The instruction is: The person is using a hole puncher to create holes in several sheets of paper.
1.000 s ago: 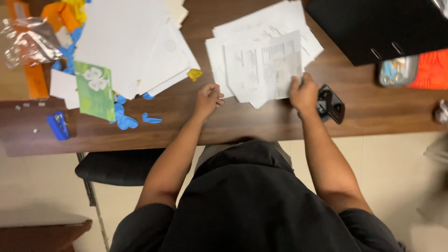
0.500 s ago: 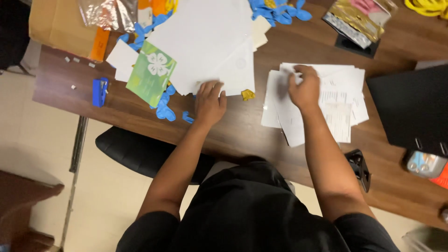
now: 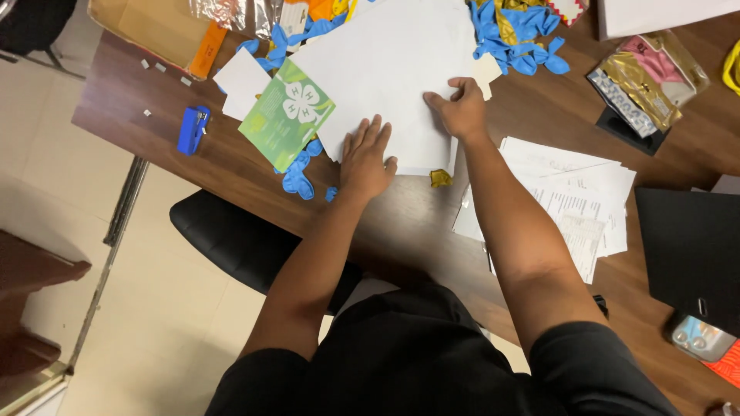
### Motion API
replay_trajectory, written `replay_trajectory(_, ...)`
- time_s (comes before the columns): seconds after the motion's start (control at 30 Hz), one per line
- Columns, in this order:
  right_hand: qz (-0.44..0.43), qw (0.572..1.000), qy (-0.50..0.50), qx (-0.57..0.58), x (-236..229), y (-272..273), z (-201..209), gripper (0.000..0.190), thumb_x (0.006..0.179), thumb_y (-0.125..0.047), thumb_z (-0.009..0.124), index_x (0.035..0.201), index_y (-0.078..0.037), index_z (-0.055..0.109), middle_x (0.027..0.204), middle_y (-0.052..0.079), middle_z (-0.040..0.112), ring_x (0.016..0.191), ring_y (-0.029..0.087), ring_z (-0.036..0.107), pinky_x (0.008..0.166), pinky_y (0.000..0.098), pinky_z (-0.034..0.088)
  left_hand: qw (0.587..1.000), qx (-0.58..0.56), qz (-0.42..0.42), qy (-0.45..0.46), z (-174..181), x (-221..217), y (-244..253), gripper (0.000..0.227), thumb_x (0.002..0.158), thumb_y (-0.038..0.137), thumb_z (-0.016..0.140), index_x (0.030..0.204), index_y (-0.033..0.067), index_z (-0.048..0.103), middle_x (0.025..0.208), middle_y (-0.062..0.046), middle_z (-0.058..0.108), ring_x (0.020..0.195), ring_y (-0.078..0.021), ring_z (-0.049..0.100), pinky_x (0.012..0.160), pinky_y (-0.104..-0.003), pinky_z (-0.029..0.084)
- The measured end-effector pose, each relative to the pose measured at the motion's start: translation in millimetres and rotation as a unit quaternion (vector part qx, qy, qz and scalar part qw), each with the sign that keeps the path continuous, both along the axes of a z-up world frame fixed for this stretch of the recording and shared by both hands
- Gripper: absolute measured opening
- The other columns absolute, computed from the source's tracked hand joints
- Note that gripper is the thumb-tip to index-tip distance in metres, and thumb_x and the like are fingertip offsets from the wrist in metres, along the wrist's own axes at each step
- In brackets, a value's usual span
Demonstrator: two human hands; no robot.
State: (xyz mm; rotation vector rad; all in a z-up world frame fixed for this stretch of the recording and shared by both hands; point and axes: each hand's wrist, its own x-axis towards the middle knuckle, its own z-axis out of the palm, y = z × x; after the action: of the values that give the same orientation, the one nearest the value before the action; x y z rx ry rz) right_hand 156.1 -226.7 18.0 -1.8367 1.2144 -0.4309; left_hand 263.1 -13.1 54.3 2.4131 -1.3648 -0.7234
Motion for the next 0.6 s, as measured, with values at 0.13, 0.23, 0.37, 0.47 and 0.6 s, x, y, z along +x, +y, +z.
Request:
replay_trajectory(0.13, -0.027, 0.999, 0.018, 0.021, 16.2, 2.9, 1.2, 0.058, 0.074, -0.040, 0.095, 0.105, -0.003, 0.062, 0.093, 0.010, 0.068, 0.081, 0.019, 0.067, 0.074, 0.0320, 0.057, 1.000, -0.017, -0.005, 0.003, -3.4, 1.4, 3.4, 0.072, 0.092, 0.030, 0.066, 0.156, 0.0142, 0.037, 0.167, -0.008, 0.023, 0.155, -0.0285, 0.017, 0.124, -0.052, 0.014)
replay_trajectory(0.23, -0.051, 0.989, 0.118, -0.079, 32.2, 6.2, 14.3, 0.049, 0.077, -0.047, 0.094, 0.096, -0.006, 0.075, 0.104, 0.012, 0.066, 0.093, 0.024, 0.063, 0.086, 0.0388, 0.053, 1.000, -0.018, -0.010, 0.001, -0.4, 1.7, 2.1, 0.073, 0.091, 0.029, 0.067, 0.156, 0.0138, 0.037, 0.167, -0.009, 0.023, 0.155, -0.0288, 0.017, 0.124, -0.052, 0.014)
replay_trajectory(0.37, -0.003, 0.981, 0.083, -0.175, 42.0, 2.3, 15.0, 0.057, 0.073, -0.041, 0.091, 0.109, -0.004, 0.067, 0.112, 0.017, 0.067, 0.107, 0.034, 0.055, 0.094, 0.0486, 0.042, 1.000, -0.020, -0.007, 0.007, -5.2, 2.7, 3.4, 0.074, 0.090, 0.028, 0.067, 0.156, 0.0144, 0.037, 0.167, -0.007, 0.023, 0.155, -0.0279, 0.017, 0.124, -0.051, 0.014)
replay_trajectory(0.47, 0.025, 0.980, 0.089, -0.176, 48.8, -3.1, 8.7, 0.071, 0.071, -0.041, 0.095, 0.115, 0.005, 0.062, 0.110, 0.021, 0.068, 0.107, 0.038, 0.057, 0.092, 0.0530, 0.041, 1.000, -0.027, -0.007, 0.009, -11.4, 4.3, 5.3, 0.073, 0.090, 0.028, 0.067, 0.156, 0.0154, 0.038, 0.168, -0.006, 0.024, 0.155, -0.0270, 0.018, 0.125, -0.050, 0.015)
replay_trajectory(0.6, 0.080, 0.995, 0.032, 0.051, 51.3, 7.9, 41.1, 0.039, 0.087, -0.025, 0.083, 0.107, 0.004, 0.068, 0.095, 0.020, 0.074, 0.083, 0.028, 0.069, 0.077, 0.0366, 0.055, 0.999, -0.032, -0.010, 0.016, -4.1, 6.1, 6.2, 0.074, 0.090, 0.028, 0.067, 0.156, 0.0145, 0.038, 0.168, -0.006, 0.025, 0.155, -0.0258, 0.017, 0.125, -0.049, 0.015)
